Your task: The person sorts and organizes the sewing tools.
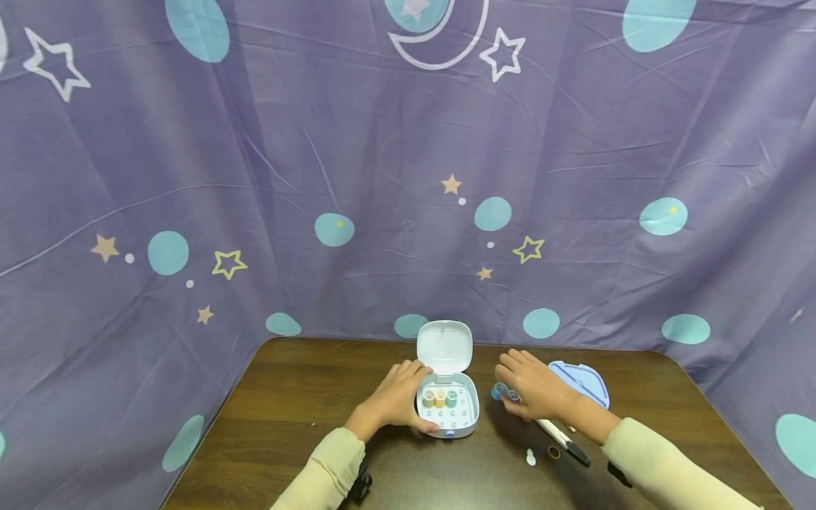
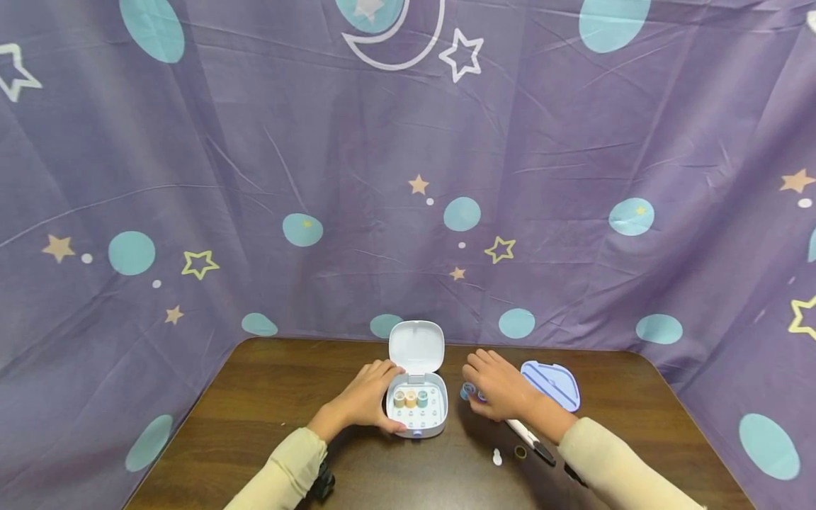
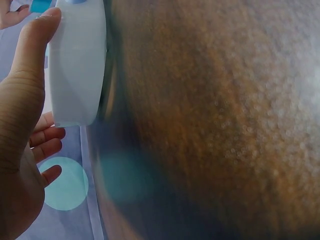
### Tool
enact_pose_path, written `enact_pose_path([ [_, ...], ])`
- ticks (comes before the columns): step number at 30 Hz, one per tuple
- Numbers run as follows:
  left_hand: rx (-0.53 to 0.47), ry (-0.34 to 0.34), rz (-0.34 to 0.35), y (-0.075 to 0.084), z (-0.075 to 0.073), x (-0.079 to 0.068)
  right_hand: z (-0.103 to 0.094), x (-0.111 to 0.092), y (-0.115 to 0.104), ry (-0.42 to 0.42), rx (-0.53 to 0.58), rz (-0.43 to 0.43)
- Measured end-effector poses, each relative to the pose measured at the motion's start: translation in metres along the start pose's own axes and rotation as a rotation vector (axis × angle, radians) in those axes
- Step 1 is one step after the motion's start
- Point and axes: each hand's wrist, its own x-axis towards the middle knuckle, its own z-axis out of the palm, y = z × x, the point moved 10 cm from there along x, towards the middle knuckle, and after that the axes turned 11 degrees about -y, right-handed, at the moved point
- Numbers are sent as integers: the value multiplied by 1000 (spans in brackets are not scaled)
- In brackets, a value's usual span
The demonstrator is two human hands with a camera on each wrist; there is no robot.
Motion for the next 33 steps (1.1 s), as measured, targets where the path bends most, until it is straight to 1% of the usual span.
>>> enact_pose_path([
  [10, -5, -7, -3, 0, 1, 1, -10, 23, -1, -2, 13, -13],
  [15, 1, -4, -1, 0, 0, 1, -12, 35, -6, -20, -7, -23],
  [24, -5, -6, 0, -1, 0, 2, 0, 52, -8, -138, 18, 11],
  [30, -19, -12, -1, -1, 0, 2, 13, 57, -7, -233, 43, 53],
  [33, -16, -13, -2, -1, 1, 1, 17, 60, -7, -259, 46, 65],
])
